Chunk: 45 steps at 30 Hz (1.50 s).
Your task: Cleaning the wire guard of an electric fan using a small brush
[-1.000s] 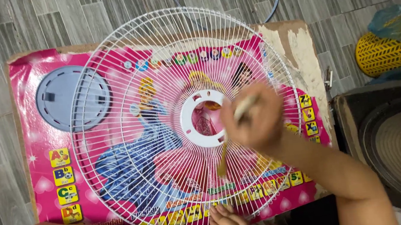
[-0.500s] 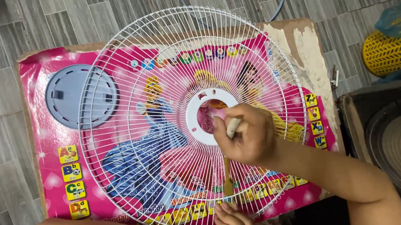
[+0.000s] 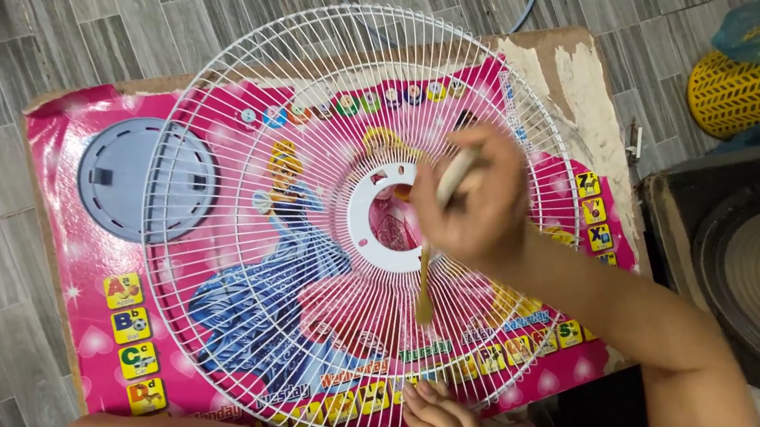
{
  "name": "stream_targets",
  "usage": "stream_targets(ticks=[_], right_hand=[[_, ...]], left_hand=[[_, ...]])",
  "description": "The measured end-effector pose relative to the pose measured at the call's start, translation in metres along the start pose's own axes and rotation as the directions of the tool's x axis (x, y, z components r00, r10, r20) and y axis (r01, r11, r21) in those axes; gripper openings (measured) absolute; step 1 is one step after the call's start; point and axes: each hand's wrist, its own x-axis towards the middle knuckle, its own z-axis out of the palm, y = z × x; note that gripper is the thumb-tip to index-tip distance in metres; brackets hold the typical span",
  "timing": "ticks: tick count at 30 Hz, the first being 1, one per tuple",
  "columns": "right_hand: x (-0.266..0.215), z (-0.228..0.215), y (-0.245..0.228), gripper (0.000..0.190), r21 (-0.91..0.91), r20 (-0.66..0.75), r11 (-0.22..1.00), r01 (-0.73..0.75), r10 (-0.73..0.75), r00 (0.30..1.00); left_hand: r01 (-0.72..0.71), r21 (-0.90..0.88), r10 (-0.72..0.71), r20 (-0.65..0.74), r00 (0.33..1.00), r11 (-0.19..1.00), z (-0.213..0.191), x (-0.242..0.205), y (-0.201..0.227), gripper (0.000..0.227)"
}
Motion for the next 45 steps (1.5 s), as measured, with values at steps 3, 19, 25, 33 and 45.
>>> stream_targets(ticks=[3,19,25,33,45], right_hand=[[-0.017,0.006,-0.018,0.035,-0.004,0.049,0.997,0.073,-0.073,0.996],[0.068,-0.072,0.018,0.042,0.605,-0.094,0.686,-0.404,0.565,0.819],[0.044,-0.050,0.013,0.066,0.500,-0.052,0.734,-0.459,0.554,0.831],[0.031,-0.031,0.013,0.033,0.267,0.032,0.851,-0.452,0.461,0.887],[0.033,-0.030,0.003,0.063,0.321,0.125,0.833,-0.451,0.434,0.892]], left_hand=[[0.083,-0.020,-0.081,0.071,0.994,0.996,-0.006,0.001,0.003,0.016],[0.310,-0.102,-0.268,0.299,0.916,0.945,-0.011,-0.002,0.050,0.018],[0.272,-0.037,-0.255,0.250,0.934,0.962,-0.003,-0.004,0.059,0.024],[0.286,-0.048,-0.266,0.249,0.931,0.957,0.005,-0.008,0.071,0.022],[0.320,-0.058,-0.302,0.213,0.929,0.946,0.012,-0.018,0.077,0.020]])
